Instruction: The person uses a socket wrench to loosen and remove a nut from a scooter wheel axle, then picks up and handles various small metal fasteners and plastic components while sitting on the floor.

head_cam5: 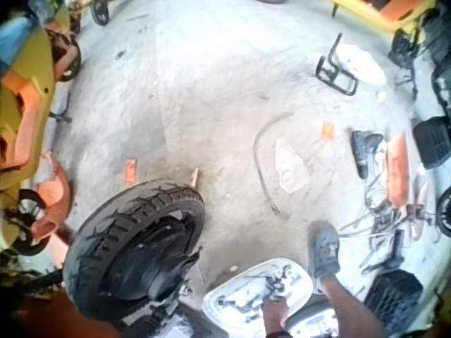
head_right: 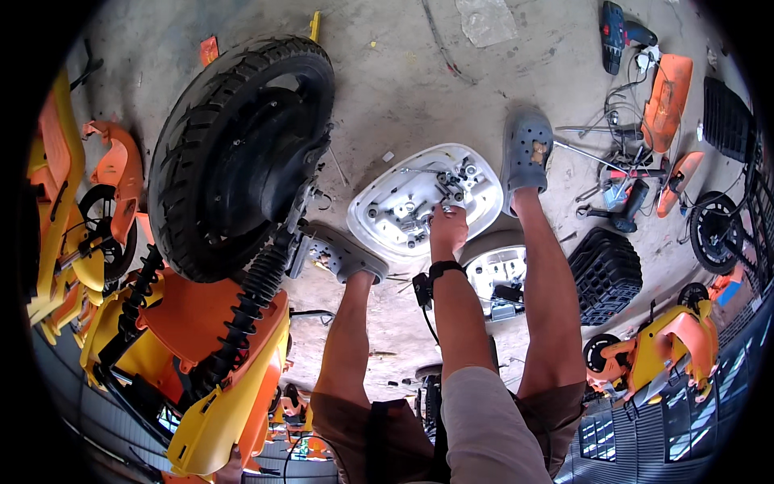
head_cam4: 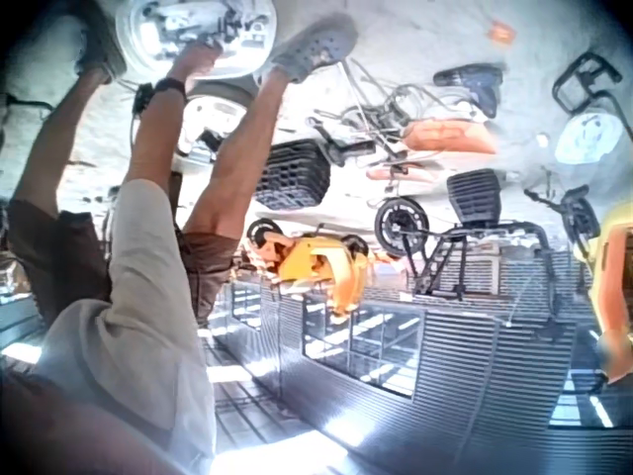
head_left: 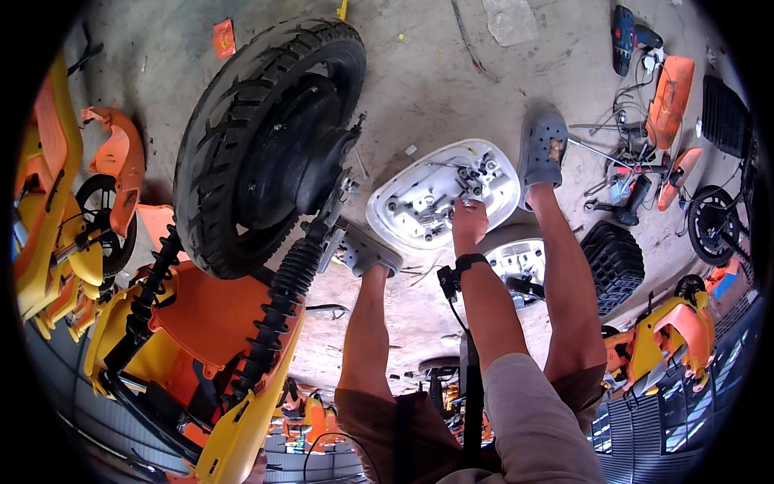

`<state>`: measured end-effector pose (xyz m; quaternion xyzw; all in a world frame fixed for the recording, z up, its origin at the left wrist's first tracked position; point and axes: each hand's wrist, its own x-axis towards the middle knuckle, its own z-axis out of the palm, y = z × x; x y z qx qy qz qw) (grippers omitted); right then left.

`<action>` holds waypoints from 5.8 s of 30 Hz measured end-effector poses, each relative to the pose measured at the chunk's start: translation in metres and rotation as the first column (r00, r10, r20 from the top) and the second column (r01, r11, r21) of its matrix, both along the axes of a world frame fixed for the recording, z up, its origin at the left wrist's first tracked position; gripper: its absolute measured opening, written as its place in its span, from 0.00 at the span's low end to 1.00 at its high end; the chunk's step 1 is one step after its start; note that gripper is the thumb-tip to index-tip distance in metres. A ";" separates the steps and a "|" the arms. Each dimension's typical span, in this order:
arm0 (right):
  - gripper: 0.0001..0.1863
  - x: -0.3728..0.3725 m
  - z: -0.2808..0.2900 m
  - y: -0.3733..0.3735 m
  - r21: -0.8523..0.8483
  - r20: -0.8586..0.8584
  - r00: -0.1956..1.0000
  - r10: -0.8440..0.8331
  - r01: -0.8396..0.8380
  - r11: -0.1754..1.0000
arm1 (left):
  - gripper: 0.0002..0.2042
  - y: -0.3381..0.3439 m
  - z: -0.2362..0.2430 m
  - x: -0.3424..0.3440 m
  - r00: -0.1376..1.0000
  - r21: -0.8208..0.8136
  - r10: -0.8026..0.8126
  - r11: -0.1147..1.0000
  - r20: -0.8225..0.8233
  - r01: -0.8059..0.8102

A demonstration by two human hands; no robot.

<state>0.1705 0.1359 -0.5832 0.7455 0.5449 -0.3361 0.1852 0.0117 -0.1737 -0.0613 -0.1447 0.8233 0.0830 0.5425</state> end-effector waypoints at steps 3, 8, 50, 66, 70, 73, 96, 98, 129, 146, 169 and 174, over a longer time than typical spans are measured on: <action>0.19 0.000 0.020 -0.006 0.102 -0.072 0.996 0.046 -0.038 0.994 | 0.21 0.001 0.007 0.001 1.000 0.001 -0.006 1.000 0.000 0.006; 0.11 -0.031 0.043 -0.027 -0.140 -0.567 0.788 -0.241 0.196 0.971 | 0.20 0.002 0.018 -0.005 1.000 0.030 -0.021 0.999 0.000 0.021; 0.20 -0.188 0.137 -0.026 -0.642 -0.562 0.567 -0.602 0.160 0.750 | 0.18 0.004 0.047 -0.001 0.971 0.164 -0.225 0.964 0.084 0.209; 0.16 -0.171 0.137 -0.030 -0.497 -0.782 0.457 -0.423 -0.048 0.867 | 0.18 -0.017 0.046 -0.001 0.978 0.114 -0.057 0.993 0.202 0.035; 0.16 -0.165 0.135 -0.024 -0.367 -0.823 0.516 -0.237 -0.166 0.915 | 0.20 -0.002 0.042 -0.007 0.958 0.390 -0.281 0.890 0.059 0.237; 0.22 -0.171 0.134 -0.016 -0.381 -0.763 0.624 -0.170 -0.221 0.898 | 0.20 -0.050 0.046 0.011 0.890 0.316 -0.455 0.847 0.017 0.427; 0.23 -0.178 0.124 -0.021 -0.446 -0.798 0.451 -0.400 0.004 0.895 | 0.19 0.001 0.052 -0.011 0.931 0.221 -0.344 0.924 0.124 0.312; 0.26 -0.176 0.115 -0.013 -0.603 -0.626 0.583 -0.519 0.060 0.795 | 0.19 0.004 0.053 -0.013 0.854 0.223 -0.508 0.850 0.106 0.478; 0.35 -0.189 0.144 0.001 -0.745 -0.460 0.588 -0.665 0.152 0.649 | 0.09 0.023 0.037 0.003 0.992 0.257 -0.012 0.965 -0.129 0.045; 0.32 -0.195 0.133 -0.001 -0.713 -0.451 0.605 -0.657 0.199 0.672 | 0.09 0.022 0.042 -0.001 0.997 0.195 -0.015 0.980 -0.081 0.031; 0.23 -0.196 0.105 -0.017 -0.503 -0.752 0.564 -0.342 -0.155 0.850 | 0.12 0.013 0.044 -0.003 0.990 0.195 -0.112 0.972 -0.090 0.128; 0.21 -0.210 0.147 0.019 -0.893 -0.335 0.685 -0.647 -0.011 0.451 | 0.12 0.016 0.044 0.000 0.991 0.188 -0.115 0.974 -0.071 0.126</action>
